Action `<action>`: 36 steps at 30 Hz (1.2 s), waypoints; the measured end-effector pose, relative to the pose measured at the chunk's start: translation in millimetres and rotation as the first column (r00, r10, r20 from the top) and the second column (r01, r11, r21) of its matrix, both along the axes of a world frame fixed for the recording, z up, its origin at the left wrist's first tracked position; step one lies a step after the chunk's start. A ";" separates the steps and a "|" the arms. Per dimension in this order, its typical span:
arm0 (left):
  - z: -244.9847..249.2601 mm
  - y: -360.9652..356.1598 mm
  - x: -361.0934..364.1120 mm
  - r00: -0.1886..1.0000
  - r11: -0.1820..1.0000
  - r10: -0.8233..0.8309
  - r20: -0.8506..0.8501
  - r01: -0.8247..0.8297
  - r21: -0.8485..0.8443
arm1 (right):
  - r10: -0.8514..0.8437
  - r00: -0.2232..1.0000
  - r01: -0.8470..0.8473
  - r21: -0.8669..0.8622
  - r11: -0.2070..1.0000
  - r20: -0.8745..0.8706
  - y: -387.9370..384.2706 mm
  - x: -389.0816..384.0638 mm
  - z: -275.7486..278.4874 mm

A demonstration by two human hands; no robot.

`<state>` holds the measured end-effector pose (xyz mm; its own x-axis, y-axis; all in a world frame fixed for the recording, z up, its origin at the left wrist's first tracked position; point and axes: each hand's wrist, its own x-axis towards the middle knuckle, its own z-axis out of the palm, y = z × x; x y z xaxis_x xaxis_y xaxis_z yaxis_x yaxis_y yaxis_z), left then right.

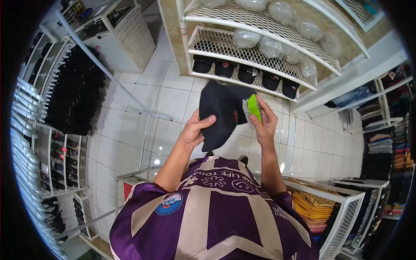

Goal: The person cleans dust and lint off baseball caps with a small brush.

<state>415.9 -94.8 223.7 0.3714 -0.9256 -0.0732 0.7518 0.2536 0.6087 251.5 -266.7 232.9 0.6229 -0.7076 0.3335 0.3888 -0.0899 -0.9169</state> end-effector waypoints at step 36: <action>7.3 -49.8 -12.1 0.796 0.866 -0.482 0.366 0.367 0.341 | -0.527 0.818 0.222 -0.719 0.659 -0.231 -0.4 -23.8 36.1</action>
